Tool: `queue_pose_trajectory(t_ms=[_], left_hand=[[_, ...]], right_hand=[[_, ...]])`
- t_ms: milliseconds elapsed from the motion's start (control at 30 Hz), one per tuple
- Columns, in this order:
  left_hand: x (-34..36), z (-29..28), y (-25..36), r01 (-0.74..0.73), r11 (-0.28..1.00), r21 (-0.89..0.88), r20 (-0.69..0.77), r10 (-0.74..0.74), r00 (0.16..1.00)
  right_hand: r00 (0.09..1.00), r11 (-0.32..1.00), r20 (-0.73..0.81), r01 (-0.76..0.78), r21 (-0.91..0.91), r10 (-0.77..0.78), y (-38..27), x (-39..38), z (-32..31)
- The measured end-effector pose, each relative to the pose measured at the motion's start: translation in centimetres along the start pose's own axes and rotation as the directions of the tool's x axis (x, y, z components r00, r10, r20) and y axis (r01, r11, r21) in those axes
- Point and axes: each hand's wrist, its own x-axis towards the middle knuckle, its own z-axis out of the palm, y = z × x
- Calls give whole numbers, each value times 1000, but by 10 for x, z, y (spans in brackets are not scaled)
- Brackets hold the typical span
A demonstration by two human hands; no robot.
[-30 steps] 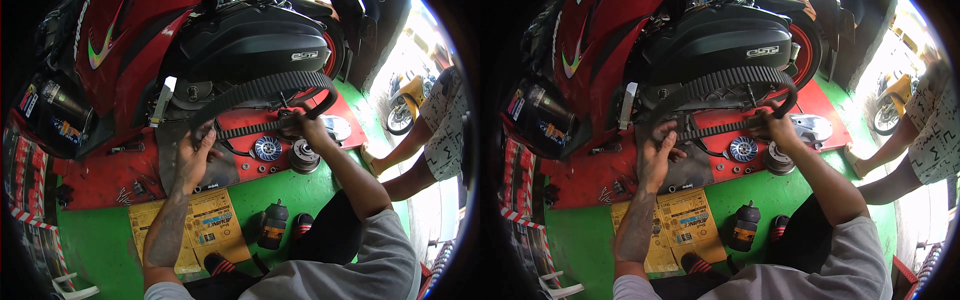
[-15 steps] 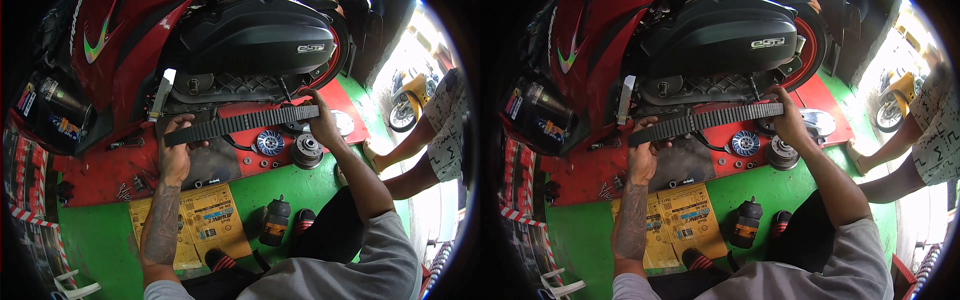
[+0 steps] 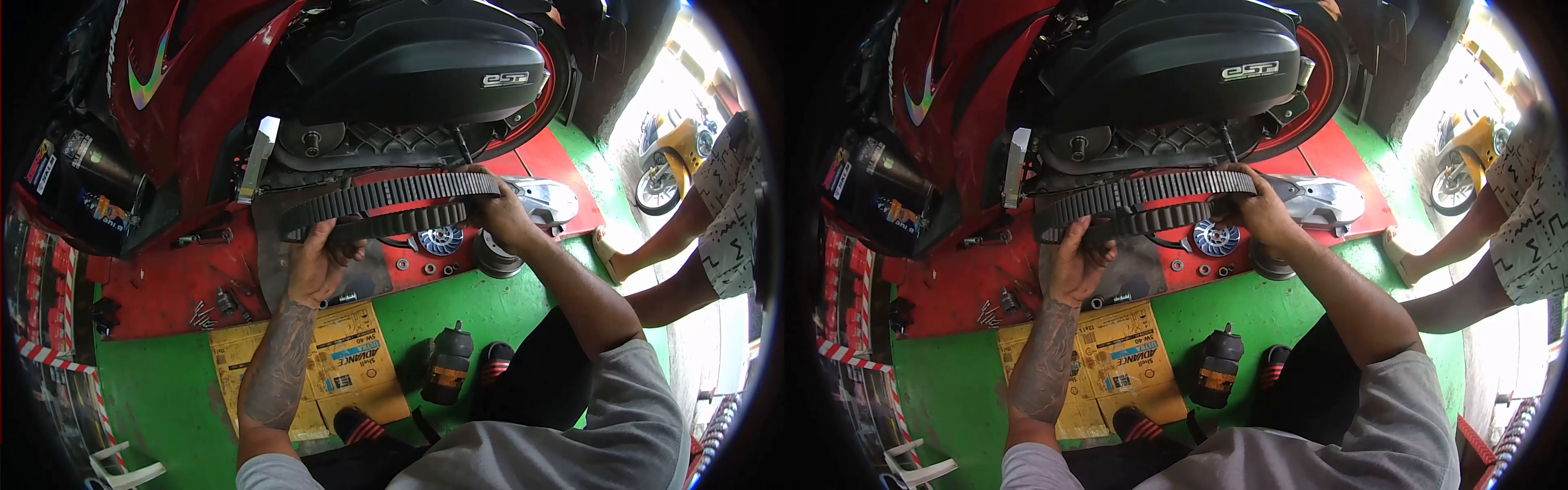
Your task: Disassembling the transmission and belt cover components of a motorcycle using an impact wrench.
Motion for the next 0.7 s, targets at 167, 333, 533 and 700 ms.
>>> queue_pose_trajectory(t_ms=[167,333,533,700], left_hand=[[7,-21,-9,-65,973,221,-114,91,989],[-29,-90,35,-10,640,768,-109,147,983],[-92,-120,80,452,648,613,-424,-214,880],[-159,-164,115,636,698,328,-409,-502,762]], right_hand=[[989,984,-92,-125,-127,114,-2,1,-12],[975,849,224,110,-517,10,-1,-8,-14],[888,697,392,122,-707,242,-9,-27,44],[823,599,497,256,-759,277,-17,-25,44]])
